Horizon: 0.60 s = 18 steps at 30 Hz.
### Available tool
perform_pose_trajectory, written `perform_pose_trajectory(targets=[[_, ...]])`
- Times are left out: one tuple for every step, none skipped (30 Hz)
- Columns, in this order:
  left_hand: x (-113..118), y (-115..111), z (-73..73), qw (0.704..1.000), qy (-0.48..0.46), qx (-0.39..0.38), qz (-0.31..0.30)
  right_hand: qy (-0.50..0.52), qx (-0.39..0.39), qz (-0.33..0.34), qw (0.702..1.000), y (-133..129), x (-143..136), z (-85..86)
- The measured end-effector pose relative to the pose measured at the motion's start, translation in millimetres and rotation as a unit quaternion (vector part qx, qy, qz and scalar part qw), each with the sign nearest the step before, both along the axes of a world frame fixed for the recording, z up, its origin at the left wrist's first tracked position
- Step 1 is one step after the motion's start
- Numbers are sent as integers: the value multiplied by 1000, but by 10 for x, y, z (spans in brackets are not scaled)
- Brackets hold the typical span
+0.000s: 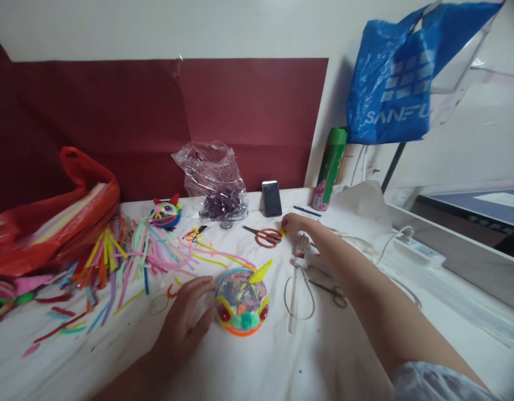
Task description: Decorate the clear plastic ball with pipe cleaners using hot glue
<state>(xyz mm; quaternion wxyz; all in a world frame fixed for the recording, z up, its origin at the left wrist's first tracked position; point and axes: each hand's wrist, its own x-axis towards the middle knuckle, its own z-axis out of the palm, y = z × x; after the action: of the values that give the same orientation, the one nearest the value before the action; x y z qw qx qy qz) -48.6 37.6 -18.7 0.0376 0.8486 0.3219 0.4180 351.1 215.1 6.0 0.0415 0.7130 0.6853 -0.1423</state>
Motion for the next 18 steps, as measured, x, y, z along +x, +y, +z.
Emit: perform_pose_trajectory(targets=[[-1,0,10,1000,1,4,2,0,1,2,1000,-10,-19,11],[1,-3,17,1000,-1,5,3,-1,1,4,1000,-21,-43,20],[7,-7,22,1000,-5,4,2,-3,-1,5,1000,-32,-73,29],[13,-11,24,1000,-9,4,-2,-5,-3,5,1000,-45,-108,38],[20,-15,24,1000,-12,3,-6,-7,-5,5,1000,-59,-144,52],[25,-17,23,1000,-13,1,-9,-8,-3,3,1000,-74,-180,71],[27,-16,22,1000,-12,-1,-9,-8,3,0,1000,-92,-214,101],[27,-12,22,1000,-11,-3,-8,-7,16,-5,1000,-111,-243,142],[22,-5,22,1000,-12,-2,-7,-4,36,-11,999,-134,-268,198],[14,4,23,1000,-13,-2,-7,0,61,-19,998,-160,-287,270],[3,16,26,1000,-14,-2,-7,7,93,-26,995,-194,-301,358],[-9,28,30,1000,-17,-4,-7,15,129,-33,991,-238,-313,462],[-21,39,38,1000,-22,-8,-6,28,166,-34,985,-296,-326,578],[-31,47,50,999,-30,-16,-4,41,205,-34,977,-375,-345,702],[-38,50,68,999,-43,-29,3,56,244,-29,968,-480,-376,827],[-39,46,93,997,-63,-49,11,72,281,-22,957,-612,-424,947],[-33,32,128,993,-89,-79,19,87,317,-12,944,-776,-492,1052],[-19,7,173,985,-119,-121,21,101,350,1,931,-967,-584,1134]])
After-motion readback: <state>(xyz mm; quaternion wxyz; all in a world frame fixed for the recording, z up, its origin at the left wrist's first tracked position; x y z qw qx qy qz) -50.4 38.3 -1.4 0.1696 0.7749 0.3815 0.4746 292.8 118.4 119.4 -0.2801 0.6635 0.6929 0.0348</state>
